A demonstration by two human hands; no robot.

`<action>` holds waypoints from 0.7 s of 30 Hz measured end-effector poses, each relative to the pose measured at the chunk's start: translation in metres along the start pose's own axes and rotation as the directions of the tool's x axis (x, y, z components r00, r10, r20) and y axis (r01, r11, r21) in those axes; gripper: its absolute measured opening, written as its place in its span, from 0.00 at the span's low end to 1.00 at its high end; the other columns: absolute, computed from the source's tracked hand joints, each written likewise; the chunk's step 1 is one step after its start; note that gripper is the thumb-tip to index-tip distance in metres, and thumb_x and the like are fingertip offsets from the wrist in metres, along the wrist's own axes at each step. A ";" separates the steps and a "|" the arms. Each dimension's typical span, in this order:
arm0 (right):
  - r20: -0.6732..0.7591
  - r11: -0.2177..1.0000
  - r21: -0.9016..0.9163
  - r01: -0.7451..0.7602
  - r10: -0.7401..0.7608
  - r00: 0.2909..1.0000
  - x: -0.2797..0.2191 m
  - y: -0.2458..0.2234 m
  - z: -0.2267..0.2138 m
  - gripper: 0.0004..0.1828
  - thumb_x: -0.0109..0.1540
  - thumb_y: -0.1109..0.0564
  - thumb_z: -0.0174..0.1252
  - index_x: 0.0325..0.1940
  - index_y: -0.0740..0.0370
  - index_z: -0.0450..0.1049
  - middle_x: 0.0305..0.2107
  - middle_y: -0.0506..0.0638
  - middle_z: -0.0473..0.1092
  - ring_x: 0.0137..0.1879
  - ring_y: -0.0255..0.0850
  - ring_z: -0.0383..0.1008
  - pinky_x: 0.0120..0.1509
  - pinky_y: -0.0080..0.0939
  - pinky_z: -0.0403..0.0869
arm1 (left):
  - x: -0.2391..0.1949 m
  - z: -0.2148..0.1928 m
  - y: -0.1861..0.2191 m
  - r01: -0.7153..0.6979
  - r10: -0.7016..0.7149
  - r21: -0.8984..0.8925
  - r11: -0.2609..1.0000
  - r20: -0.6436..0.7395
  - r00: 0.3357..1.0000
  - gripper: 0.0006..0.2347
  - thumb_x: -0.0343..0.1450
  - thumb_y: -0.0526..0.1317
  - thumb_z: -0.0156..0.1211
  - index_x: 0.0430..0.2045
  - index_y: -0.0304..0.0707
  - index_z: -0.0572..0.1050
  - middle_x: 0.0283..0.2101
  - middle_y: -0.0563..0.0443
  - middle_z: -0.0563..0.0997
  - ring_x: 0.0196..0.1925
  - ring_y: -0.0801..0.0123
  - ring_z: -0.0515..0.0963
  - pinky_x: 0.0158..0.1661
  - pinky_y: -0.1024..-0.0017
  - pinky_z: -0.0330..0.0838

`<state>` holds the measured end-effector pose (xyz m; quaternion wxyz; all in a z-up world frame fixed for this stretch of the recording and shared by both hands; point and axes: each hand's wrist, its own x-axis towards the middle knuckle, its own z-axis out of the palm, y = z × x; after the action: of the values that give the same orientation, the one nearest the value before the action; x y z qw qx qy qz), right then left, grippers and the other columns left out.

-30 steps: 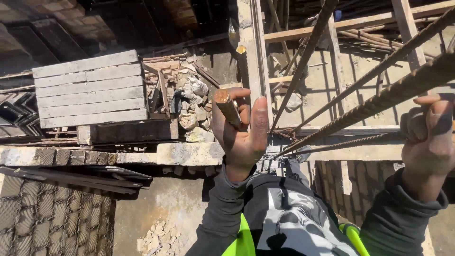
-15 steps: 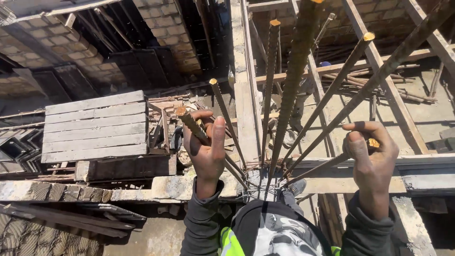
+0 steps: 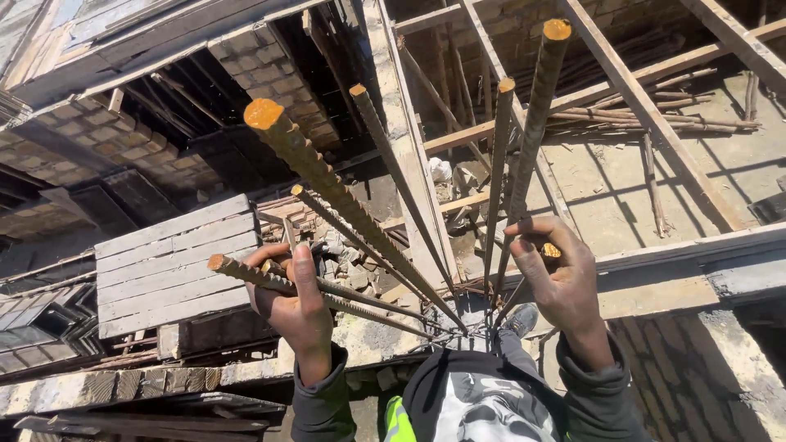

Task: Manually adjusting and aligning vertical reinforcement bars (rebar) within a column cage on a construction site.

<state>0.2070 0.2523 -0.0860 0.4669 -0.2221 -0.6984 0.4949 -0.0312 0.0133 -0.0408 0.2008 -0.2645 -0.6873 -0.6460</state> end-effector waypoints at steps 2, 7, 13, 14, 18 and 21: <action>0.022 1.000 0.000 0.002 -0.002 1.000 -0.003 -0.001 0.002 0.12 0.75 0.52 0.69 0.56 0.62 0.90 0.33 0.54 0.80 0.38 0.36 0.74 0.31 0.35 0.76 | 0.002 -0.006 0.001 -0.001 0.001 0.014 1.000 -0.016 1.000 0.11 0.84 0.41 0.72 0.52 0.35 0.78 0.44 0.48 0.75 0.40 0.73 0.73 0.49 0.72 0.74; 0.039 1.000 0.005 -0.023 0.022 0.999 -0.011 0.010 0.004 0.13 0.74 0.51 0.69 0.57 0.61 0.90 0.39 0.56 0.83 0.40 0.40 0.78 0.30 0.37 0.78 | 0.000 -0.008 -0.007 -0.016 0.017 0.023 1.000 -0.035 0.999 0.11 0.84 0.41 0.73 0.52 0.35 0.77 0.49 0.47 0.78 0.42 0.74 0.73 0.50 0.73 0.73; 0.130 0.989 -0.147 -0.035 0.054 0.990 -0.019 0.014 0.000 0.21 0.76 0.41 0.60 0.63 0.56 0.82 0.54 0.51 0.82 0.53 0.42 0.85 0.58 0.43 0.84 | -0.001 -0.004 0.017 0.063 -0.061 0.084 0.994 -0.029 0.998 0.08 0.85 0.45 0.64 0.50 0.43 0.75 0.53 0.51 0.75 0.47 0.71 0.75 0.49 0.71 0.73; 0.130 0.987 -0.161 -0.001 0.022 0.991 -0.019 0.018 -0.001 0.21 0.76 0.40 0.59 0.63 0.56 0.82 0.56 0.53 0.82 0.58 0.44 0.86 0.64 0.46 0.86 | -0.001 -0.003 0.018 0.082 -0.080 0.063 0.995 -0.031 0.996 0.08 0.85 0.45 0.65 0.50 0.44 0.75 0.54 0.51 0.75 0.46 0.71 0.75 0.50 0.71 0.73; 0.105 0.988 -0.157 0.010 0.006 0.994 -0.019 0.008 0.000 0.19 0.76 0.43 0.61 0.62 0.58 0.82 0.56 0.54 0.83 0.59 0.45 0.85 0.64 0.45 0.84 | 0.000 -0.005 0.015 0.072 -0.072 0.048 0.996 -0.001 0.997 0.08 0.85 0.45 0.64 0.51 0.45 0.74 0.54 0.52 0.75 0.43 0.74 0.71 0.49 0.73 0.71; 0.074 0.987 -0.160 0.032 -0.020 0.997 -0.018 0.000 0.002 0.16 0.77 0.47 0.63 0.61 0.60 0.83 0.56 0.52 0.84 0.60 0.44 0.85 0.66 0.42 0.82 | 0.000 -0.005 0.012 0.057 -0.057 0.015 0.998 0.004 0.998 0.08 0.86 0.44 0.64 0.51 0.43 0.74 0.46 0.55 0.71 0.34 0.77 0.66 0.41 0.73 0.69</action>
<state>0.2135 0.2372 -0.0943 0.4285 -0.2320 -0.7551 0.4386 -0.0240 0.0085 -0.0305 0.1826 -0.2448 -0.7000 -0.6456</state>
